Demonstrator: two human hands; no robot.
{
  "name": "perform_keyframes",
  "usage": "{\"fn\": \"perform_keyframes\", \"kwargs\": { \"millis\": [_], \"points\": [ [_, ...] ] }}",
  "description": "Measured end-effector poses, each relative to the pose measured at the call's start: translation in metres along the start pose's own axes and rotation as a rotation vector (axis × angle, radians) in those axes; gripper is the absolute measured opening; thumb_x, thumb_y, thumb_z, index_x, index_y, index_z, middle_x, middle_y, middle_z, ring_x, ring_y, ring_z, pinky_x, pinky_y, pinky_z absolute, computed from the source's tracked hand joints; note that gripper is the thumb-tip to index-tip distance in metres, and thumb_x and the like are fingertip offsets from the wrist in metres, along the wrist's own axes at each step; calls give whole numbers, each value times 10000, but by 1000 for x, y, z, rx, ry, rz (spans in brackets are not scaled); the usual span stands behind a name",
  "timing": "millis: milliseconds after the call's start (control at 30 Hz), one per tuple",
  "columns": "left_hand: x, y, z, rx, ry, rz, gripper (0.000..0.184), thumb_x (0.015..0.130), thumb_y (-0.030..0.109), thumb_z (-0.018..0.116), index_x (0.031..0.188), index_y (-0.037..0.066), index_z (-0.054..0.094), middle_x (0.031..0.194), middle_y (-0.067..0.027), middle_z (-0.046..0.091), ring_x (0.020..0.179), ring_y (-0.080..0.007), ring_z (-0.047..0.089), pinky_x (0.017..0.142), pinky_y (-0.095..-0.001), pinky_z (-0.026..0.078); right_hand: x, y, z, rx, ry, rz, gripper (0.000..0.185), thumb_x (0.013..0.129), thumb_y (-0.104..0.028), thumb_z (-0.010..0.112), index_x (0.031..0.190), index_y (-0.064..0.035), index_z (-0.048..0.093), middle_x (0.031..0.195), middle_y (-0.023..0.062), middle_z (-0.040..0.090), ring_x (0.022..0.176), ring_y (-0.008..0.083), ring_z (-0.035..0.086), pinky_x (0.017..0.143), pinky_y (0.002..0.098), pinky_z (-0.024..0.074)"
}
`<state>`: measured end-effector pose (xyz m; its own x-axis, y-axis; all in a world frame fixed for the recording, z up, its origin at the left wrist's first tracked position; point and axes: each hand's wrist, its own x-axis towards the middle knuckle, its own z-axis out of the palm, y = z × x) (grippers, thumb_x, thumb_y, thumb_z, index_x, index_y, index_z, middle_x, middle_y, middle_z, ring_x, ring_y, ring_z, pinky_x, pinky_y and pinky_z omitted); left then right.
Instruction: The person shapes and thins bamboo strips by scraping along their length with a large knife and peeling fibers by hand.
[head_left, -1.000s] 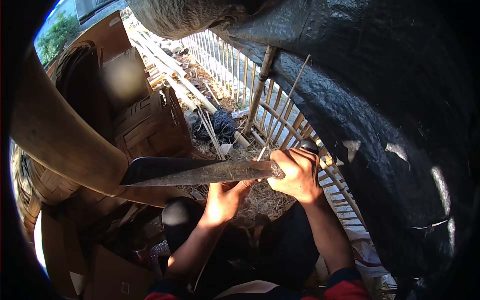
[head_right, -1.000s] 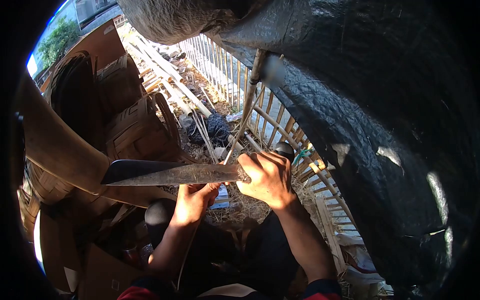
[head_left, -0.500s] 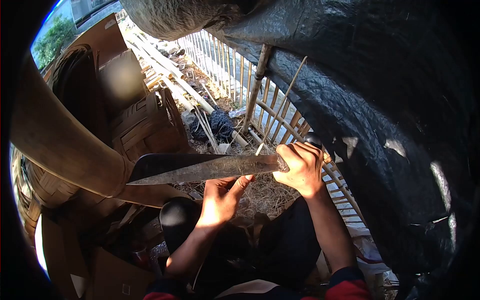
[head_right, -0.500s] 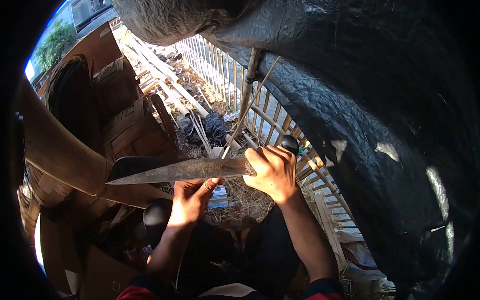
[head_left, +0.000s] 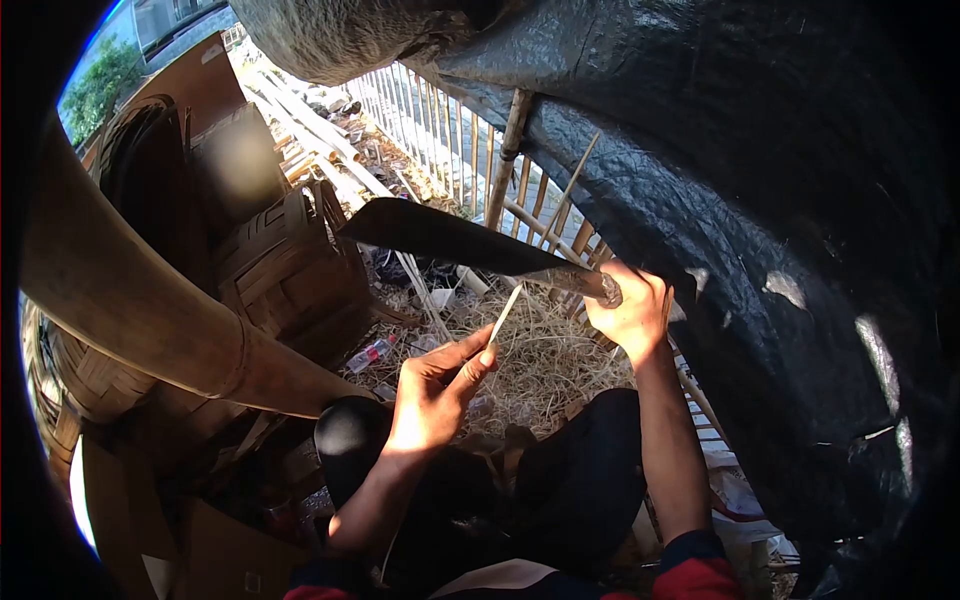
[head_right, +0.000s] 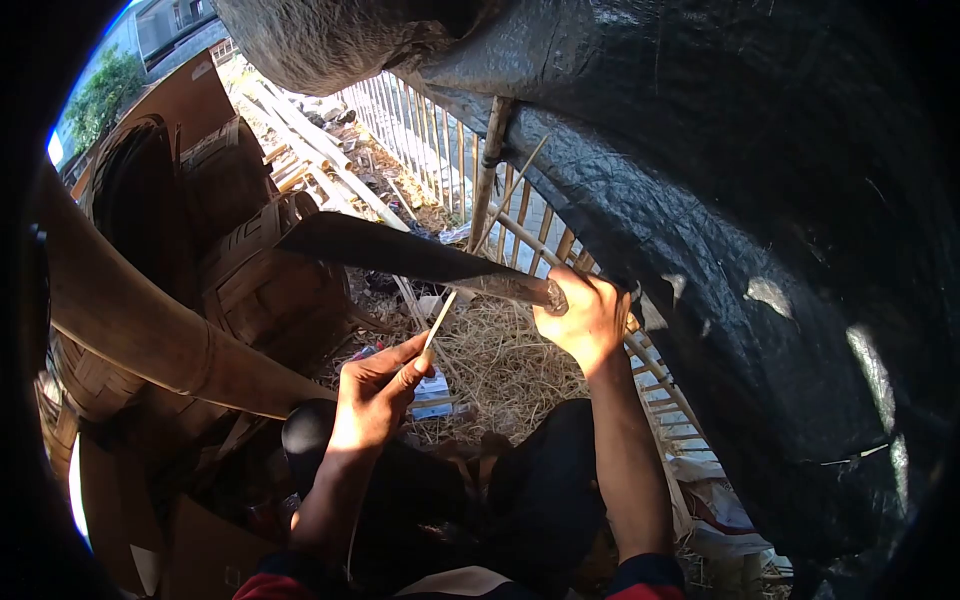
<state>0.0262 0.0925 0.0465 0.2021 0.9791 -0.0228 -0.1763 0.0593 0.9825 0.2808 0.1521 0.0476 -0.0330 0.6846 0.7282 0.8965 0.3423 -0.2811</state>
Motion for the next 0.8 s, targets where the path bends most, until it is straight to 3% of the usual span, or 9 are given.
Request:
{"fn": "perform_keyframes", "kwargs": {
  "millis": [133,200,267,300,400,467,533,800],
  "points": [
    [0,-1,1,-18,-12,-72,326,909,140,652,1199,-5,621,855,6,626,764,-29,506,663,-173,415,3,12,0,10,16,94,145,648,-124,717,724,-68,606,584,119,587,557,298,630,508,352,488],
    [3,-3,4,-38,-9,-86,328,909,142,652,1201,-4,620,851,3,631,777,-32,511,680,-174,420,-1,3,2,180,23,81,146,642,-105,718,721,-62,602,600,115,598,552,294,629,505,341,484],
    [6,-9,7,-56,-27,-75,340,909,142,651,1216,1,611,852,-12,647,802,-55,539,718,-196,439,-6,-11,1,103,-96,-96,204,590,-93,730,752,-65,610,607,97,586,522,277,603,496,350,477],
    [7,-14,12,-55,10,8,246,914,144,642,1118,7,661,775,40,615,541,5,360,476,-171,268,-4,-23,-2,80,-150,-187,222,582,-117,727,768,-81,612,610,73,580,532,260,600,503,356,476],
    [6,-31,7,-76,34,48,161,913,151,644,990,14,679,770,37,613,535,-5,360,473,-179,267,-5,-46,1,121,-225,-357,291,545,-149,723,808,-103,609,624,46,554,559,236,586,529,371,464],
    [2,-18,5,-72,61,16,139,911,159,647,903,22,665,763,37,607,534,-12,364,467,-191,270,-4,-50,5,127,-256,-361,302,541,-164,734,802,-96,597,616,49,543,561,246,579,535,373,459],
    [2,-9,-1,59,-6,-163,200,918,130,634,1008,-47,660,972,-81,677,890,-101,591,791,-253,471,2,-43,4,92,-208,-326,310,534,-179,741,792,-98,589,612,50,540,565,252,578,535,378,449],
    [7,-14,-1,62,-32,17,341,920,167,634,1198,-28,609,1008,-92,668,909,-95,573,831,-252,459,-2,1,3,-39,-132,-226,270,530,-195,737,732,-113,578,586,57,542,527,261,561,494,379,437]
  ]
}}
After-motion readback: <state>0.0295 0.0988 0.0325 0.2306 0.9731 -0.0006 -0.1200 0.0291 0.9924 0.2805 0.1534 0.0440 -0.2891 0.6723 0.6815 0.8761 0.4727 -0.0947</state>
